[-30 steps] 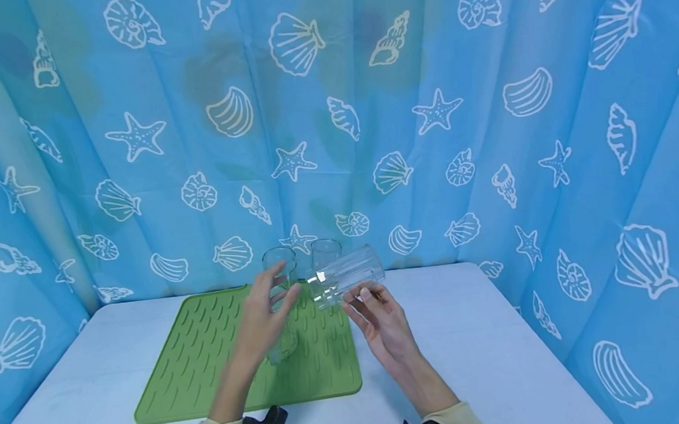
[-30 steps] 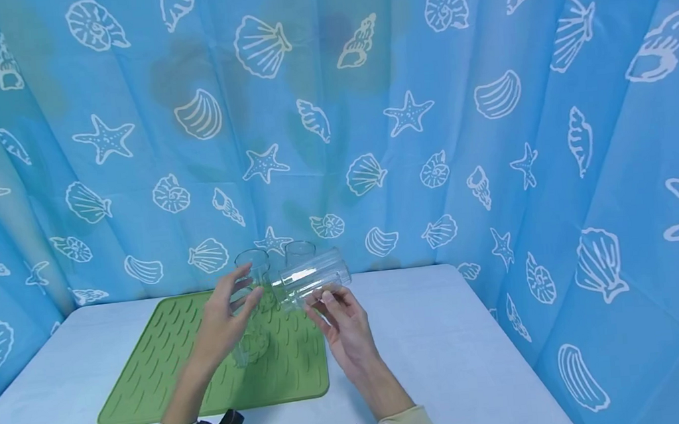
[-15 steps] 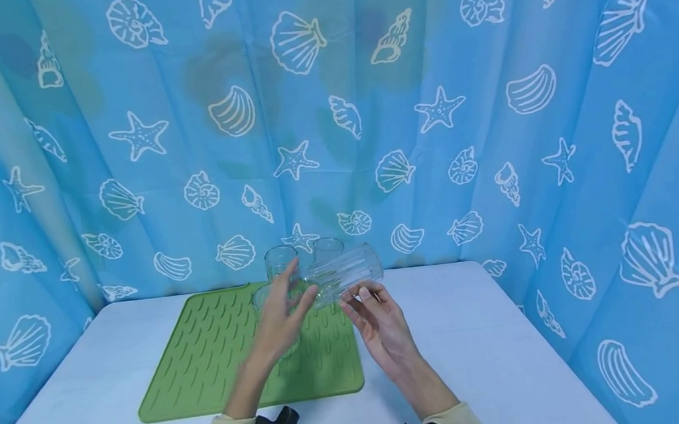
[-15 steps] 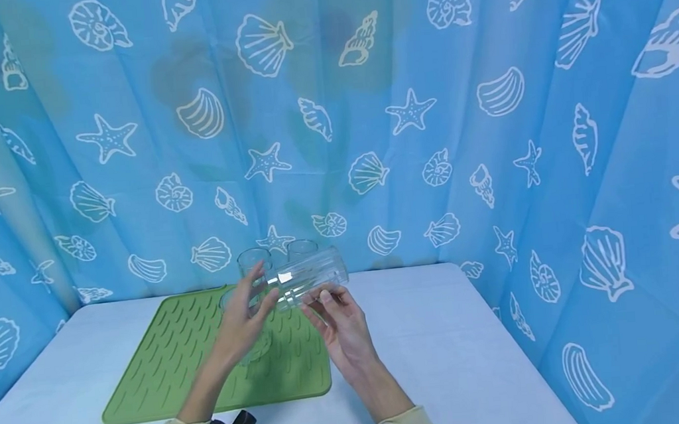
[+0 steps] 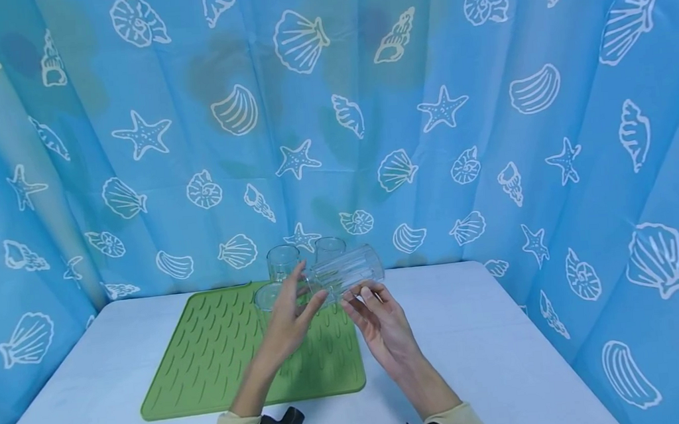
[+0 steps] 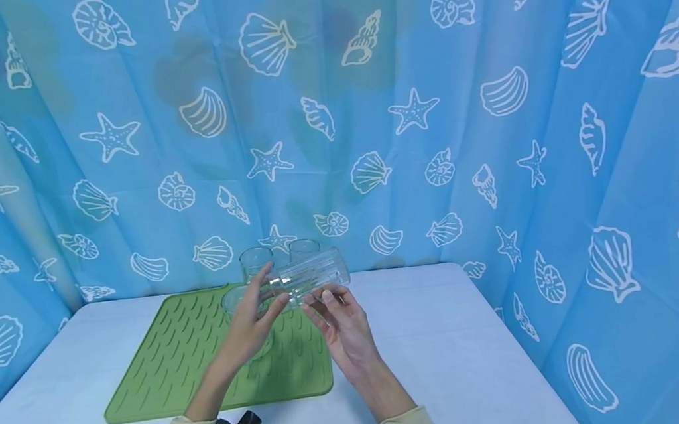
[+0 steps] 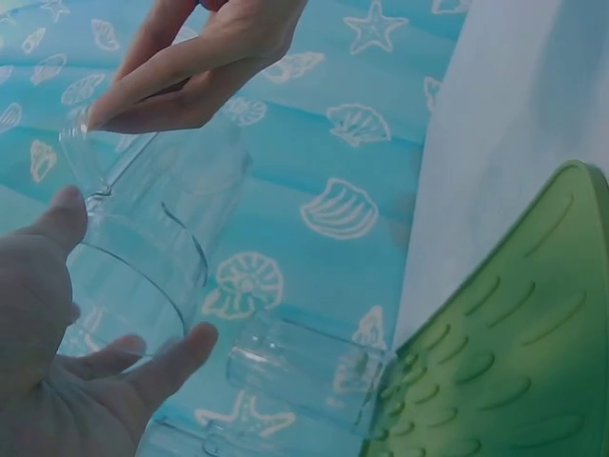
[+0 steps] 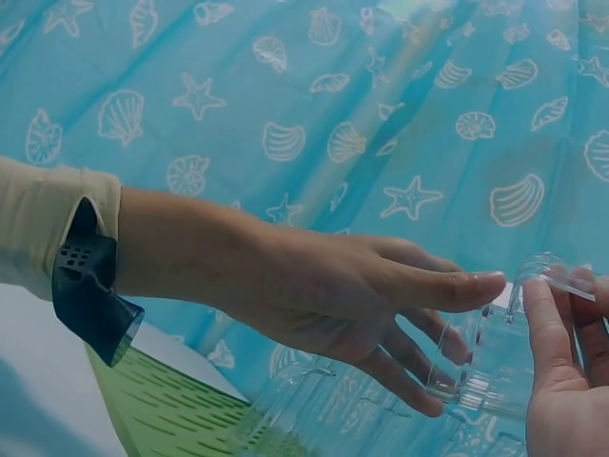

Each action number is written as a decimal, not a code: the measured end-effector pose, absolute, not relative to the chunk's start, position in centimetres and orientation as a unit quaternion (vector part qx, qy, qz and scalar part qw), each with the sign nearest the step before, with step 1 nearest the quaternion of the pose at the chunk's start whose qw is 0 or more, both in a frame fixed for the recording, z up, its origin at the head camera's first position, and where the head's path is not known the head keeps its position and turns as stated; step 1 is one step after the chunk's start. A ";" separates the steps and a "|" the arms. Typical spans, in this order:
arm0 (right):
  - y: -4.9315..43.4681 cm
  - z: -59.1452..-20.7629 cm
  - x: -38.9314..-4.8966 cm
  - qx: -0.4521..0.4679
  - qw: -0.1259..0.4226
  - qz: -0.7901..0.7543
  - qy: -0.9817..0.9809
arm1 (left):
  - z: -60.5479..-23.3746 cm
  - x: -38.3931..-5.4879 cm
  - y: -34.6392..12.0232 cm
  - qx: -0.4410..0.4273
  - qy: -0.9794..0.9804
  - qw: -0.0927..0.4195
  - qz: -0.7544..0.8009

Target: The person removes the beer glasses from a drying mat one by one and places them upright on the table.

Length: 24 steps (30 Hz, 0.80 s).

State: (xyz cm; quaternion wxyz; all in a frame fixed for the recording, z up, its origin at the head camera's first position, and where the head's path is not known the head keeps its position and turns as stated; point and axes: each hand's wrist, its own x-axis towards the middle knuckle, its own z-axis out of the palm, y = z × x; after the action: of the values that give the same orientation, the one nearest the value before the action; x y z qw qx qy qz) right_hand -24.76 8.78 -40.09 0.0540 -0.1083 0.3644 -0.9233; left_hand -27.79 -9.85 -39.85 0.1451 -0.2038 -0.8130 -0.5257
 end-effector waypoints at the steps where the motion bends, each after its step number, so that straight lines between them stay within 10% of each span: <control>1: 8.8 -40.1 -24.8 -0.109 0.054 -0.922 0.366 | -39.8 -27.8 -9.8 -0.203 -0.813 0.146 -0.525; 24: 11.8 -39.3 -25.6 -0.148 -0.012 -0.661 0.736 | -38.8 -27.3 -10.5 -0.217 -0.810 0.182 -0.513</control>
State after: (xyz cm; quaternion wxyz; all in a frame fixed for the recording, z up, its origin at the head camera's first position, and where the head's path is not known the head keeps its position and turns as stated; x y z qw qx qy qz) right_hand -25.61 11.84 -39.32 -0.0120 -0.1484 0.7358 -0.6607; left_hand -27.32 -10.47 -38.79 0.1824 -0.2166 -0.8103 -0.5130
